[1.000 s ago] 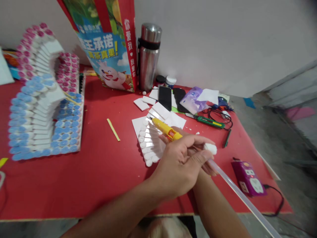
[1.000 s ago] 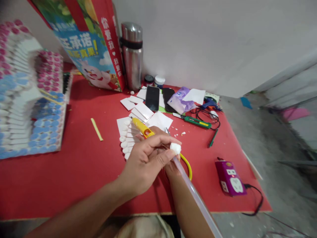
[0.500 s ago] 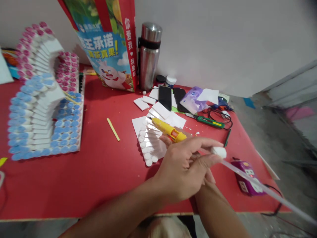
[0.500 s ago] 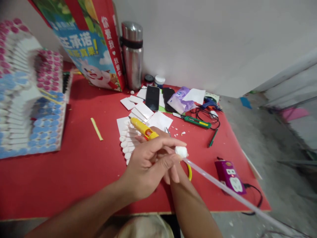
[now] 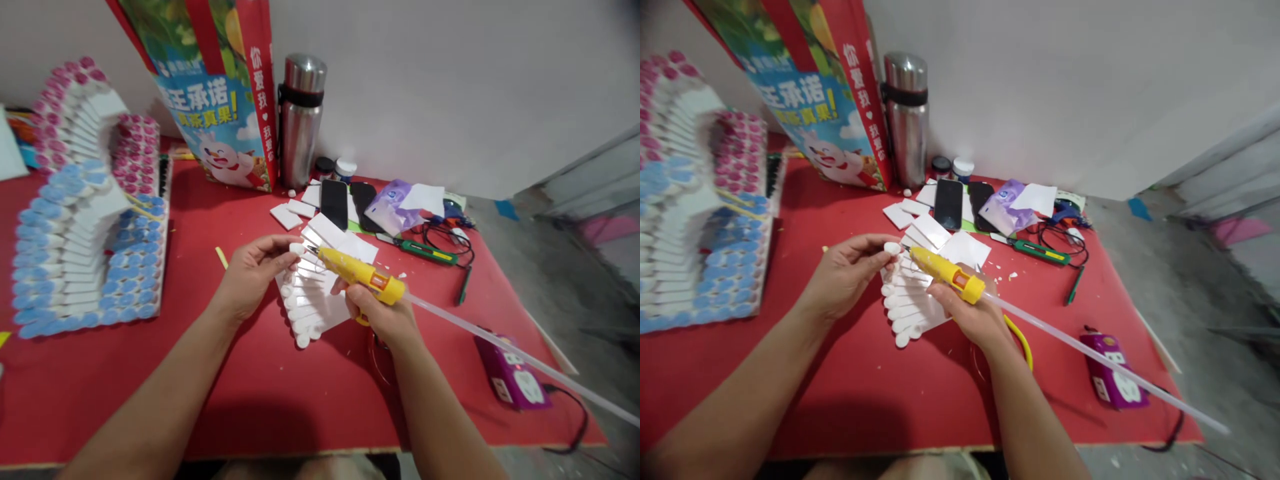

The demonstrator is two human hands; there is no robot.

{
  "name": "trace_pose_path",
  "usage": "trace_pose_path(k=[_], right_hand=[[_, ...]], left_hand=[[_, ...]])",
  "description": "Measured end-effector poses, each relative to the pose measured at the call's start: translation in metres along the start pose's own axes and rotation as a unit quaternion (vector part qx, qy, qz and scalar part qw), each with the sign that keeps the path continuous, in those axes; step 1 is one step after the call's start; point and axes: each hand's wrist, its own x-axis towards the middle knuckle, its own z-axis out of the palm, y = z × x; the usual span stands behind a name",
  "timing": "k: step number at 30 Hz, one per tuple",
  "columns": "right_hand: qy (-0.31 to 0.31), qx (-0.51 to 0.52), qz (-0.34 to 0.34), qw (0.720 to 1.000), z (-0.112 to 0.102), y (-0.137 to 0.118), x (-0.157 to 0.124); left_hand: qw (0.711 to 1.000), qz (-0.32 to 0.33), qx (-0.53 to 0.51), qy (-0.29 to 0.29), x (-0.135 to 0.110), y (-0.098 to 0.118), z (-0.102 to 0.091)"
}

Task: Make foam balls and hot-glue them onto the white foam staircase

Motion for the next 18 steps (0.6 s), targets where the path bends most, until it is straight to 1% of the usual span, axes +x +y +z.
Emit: trace_pose_path(k=[4, 8, 11, 18], right_hand=[[0.009, -0.002, 0.006, 1.0, 0.0032, -0.0001, 0.0005], [0.001, 0.014, 0.025, 1.0, 0.0057, 0.0015, -0.0016], [0.008, 0.023, 0.034, 0.999, 0.007, 0.0033, -0.0032], [0.015, 0.016, 0.034, 0.999, 0.0079, 0.0032, -0.0029]], left_hand=[[1.0, -0.006, -0.005, 0.001, -0.005, 0.0026, 0.0026], [1.0, -0.01, -0.013, 0.002, -0.0034, 0.005, 0.002], [1.0, -0.011, -0.023, 0.004, -0.0026, 0.0045, 0.0026], [0.999, -0.02, -0.039, 0.008, -0.0039, 0.0057, 0.0047]])
